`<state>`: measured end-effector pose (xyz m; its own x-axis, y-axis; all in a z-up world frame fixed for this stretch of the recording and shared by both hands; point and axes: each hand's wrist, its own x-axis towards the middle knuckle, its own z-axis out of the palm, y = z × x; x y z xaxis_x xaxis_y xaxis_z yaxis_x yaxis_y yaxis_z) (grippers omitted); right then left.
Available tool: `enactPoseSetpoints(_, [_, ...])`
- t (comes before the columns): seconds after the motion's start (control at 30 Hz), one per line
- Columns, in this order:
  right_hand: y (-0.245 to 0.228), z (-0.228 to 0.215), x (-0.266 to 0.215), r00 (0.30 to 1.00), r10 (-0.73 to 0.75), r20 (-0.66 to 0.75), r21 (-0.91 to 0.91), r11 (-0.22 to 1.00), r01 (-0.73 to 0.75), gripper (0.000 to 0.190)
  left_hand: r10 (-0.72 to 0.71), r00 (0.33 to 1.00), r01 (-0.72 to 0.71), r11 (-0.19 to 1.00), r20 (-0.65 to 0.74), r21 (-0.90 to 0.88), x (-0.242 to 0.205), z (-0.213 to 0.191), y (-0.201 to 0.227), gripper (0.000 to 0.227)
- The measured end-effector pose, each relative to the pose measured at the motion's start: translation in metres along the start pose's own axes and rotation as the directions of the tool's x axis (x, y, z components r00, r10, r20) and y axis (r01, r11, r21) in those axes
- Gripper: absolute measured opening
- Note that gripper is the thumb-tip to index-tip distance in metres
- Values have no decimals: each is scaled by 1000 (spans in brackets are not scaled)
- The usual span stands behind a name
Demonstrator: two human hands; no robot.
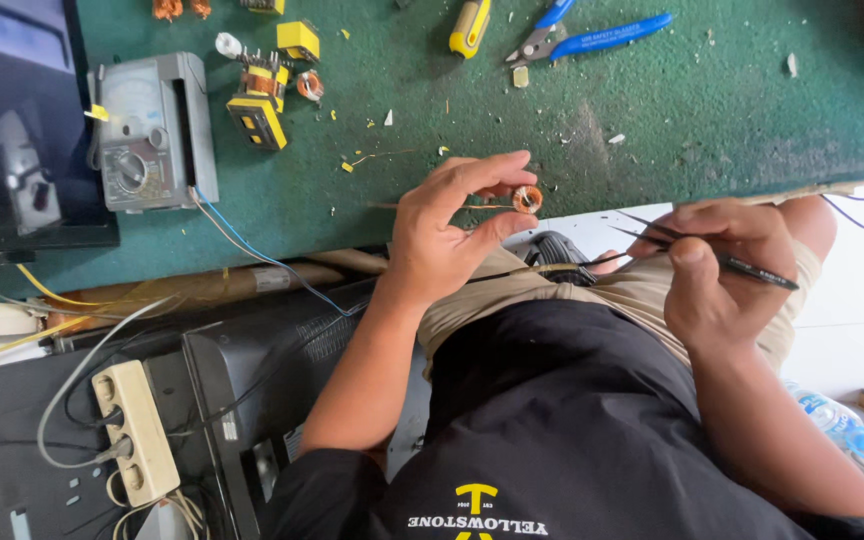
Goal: The person winds a thin copper wire around a small cylindrical core using a red-handled tool. They then use a pen-like tool to adjust the wire and finally use pliers to trim the excess wire.
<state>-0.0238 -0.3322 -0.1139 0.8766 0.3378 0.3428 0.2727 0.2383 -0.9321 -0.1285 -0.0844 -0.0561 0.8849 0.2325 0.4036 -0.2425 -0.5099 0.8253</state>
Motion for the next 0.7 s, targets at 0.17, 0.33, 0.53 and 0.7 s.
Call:
enactPoseSetpoints(0.17, [-23,14,16,989,-50,136,55,998,43,22,-287,956,134,604,-57,-786,-12,24,4,19])
enactPoseSetpoints(0.33, [-46,28,22,992,42,121,145,988,-59,24,-491,871,181,243,40,-953,-22,31,8,17])
enactPoseSetpoints(0.53, [-63,32,25,984,29,173,81,996,-43,24,-578,809,155,36,106,-987,-30,45,7,18])
enactPoseSetpoints(0.7, [-65,36,34,972,-163,170,118,982,145,14,-514,855,144,115,65,-983,-27,48,15,25])
